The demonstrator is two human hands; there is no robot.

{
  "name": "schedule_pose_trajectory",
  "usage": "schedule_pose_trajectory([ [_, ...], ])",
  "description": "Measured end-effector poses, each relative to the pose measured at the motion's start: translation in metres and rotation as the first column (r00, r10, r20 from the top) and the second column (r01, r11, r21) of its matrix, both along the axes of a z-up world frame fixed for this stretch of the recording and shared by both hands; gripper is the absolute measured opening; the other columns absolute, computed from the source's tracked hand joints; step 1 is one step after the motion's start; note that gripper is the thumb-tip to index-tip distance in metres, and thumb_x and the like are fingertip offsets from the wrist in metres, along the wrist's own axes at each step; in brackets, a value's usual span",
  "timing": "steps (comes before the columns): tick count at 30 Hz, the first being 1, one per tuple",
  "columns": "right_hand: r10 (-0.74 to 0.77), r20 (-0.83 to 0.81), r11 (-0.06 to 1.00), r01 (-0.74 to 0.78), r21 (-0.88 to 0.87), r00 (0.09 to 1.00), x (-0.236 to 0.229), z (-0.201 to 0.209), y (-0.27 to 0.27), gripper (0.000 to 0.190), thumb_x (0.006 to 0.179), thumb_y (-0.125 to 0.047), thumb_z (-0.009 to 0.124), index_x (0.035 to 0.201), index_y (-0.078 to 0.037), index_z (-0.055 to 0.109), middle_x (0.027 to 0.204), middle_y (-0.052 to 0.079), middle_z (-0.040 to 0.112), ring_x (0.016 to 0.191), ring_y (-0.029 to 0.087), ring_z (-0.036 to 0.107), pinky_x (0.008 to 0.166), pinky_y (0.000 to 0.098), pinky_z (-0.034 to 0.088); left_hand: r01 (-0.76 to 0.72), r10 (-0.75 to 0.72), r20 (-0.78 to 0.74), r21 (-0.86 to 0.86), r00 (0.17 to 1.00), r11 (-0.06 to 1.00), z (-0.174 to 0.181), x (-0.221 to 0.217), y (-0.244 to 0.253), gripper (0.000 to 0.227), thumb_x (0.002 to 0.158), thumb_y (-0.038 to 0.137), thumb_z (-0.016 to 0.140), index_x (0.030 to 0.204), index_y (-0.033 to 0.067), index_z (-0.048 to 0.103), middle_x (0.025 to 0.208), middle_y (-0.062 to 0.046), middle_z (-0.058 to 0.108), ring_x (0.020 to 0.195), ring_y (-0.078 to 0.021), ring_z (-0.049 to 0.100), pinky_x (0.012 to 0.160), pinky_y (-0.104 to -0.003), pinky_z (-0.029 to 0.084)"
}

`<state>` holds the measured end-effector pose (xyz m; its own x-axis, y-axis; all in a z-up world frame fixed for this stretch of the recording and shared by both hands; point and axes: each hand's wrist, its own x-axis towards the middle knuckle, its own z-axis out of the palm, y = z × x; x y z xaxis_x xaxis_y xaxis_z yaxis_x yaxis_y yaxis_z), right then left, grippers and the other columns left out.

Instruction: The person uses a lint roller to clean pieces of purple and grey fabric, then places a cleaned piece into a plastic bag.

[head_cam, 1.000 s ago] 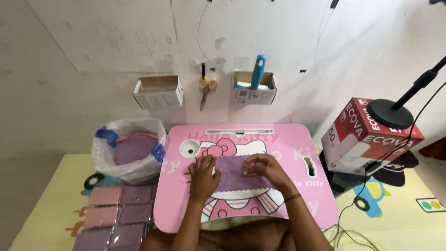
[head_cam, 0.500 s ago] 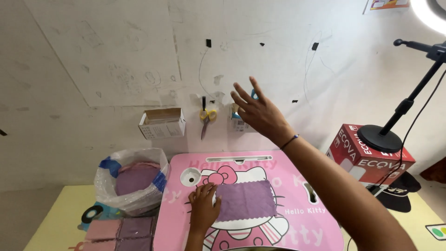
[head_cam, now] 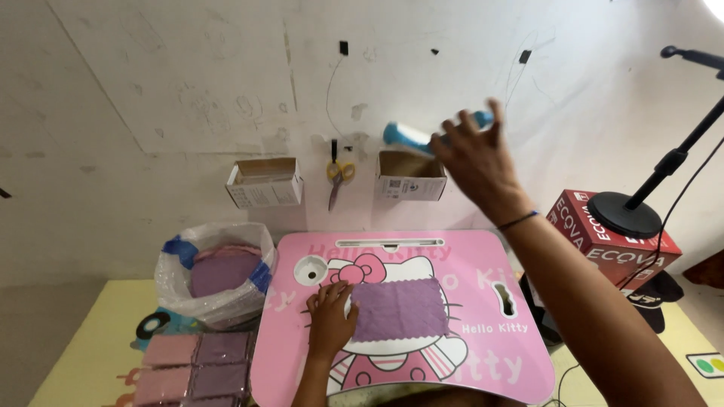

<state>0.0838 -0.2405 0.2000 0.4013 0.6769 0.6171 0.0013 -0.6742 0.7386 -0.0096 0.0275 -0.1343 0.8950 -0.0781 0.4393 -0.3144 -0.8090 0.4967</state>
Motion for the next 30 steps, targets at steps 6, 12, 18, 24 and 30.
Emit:
schedule_pose_trajectory([
  [6,0.272,-0.327,0.905,-0.124,0.407,0.905,-0.034,-0.028,-0.041,0.027,0.076,-0.018,0.081,0.098,-0.021,0.065,0.085,-0.005,0.061,0.085,0.020,0.061,0.096,0.0455,0.039,-0.024,0.041,-0.162,0.110,0.986,0.994,0.007,-0.002,-0.001,0.045,0.099,0.037,0.055,0.139,0.0173,0.057,0.141,-0.004,0.056,0.134,-0.0262,0.046,0.109,-0.056,0.030],
  [12,0.536,-0.808,0.733,0.341,0.589,0.244,-0.067,-0.097,-0.050,0.027,0.081,-0.019,0.074,0.107,-0.013,0.069,0.087,0.022,0.074,0.090,0.050,0.068,0.083,0.0579,0.050,0.147,-0.133,-0.065,0.325,0.989,0.934,0.027,-0.019,-0.009,0.055,0.095,0.051,0.051,0.145,0.0271,0.050,0.155,-0.004,0.043,0.145,-0.0291,0.036,0.110,-0.061,0.027],
  [18,0.294,-0.946,0.657,0.691,0.301,0.133,-0.073,-0.157,-0.052,0.047,0.085,-0.059,0.060,0.082,-0.014,0.074,0.077,0.020,0.072,0.087,0.045,0.069,0.082,0.0511,0.050,0.187,-0.143,-0.148,0.350,0.979,0.918,0.027,-0.019,-0.008,0.059,0.089,0.053,0.059,0.143,0.0290,0.053,0.155,0.002,0.046,0.147,-0.0249,0.033,0.110,-0.060,0.023],
  [24,0.071,-0.954,0.708,0.659,0.253,0.290,-0.050,-0.183,-0.060,0.049,0.085,-0.066,0.056,0.081,-0.021,0.076,0.077,0.012,0.074,0.089,0.038,0.072,0.083,0.0453,0.051,0.233,-0.170,-0.202,0.348,0.965,0.908,0.035,-0.020,-0.007,0.061,0.087,0.053,0.059,0.143,0.0296,0.052,0.154,0.001,0.045,0.146,-0.0259,0.032,0.108,-0.059,0.024],
  [30,0.119,-0.943,0.750,0.594,0.291,0.311,-0.042,-0.200,-0.026,0.050,0.086,-0.069,0.058,0.081,-0.022,0.077,0.078,0.009,0.075,0.088,0.036,0.074,0.083,0.0464,0.054,0.116,-0.104,-0.060,0.265,0.993,0.957,0.025,-0.018,-0.008,0.054,0.086,0.047,0.062,0.135,0.0229,0.060,0.142,0.001,0.057,0.135,-0.0257,0.043,0.103,-0.056,0.028],
])
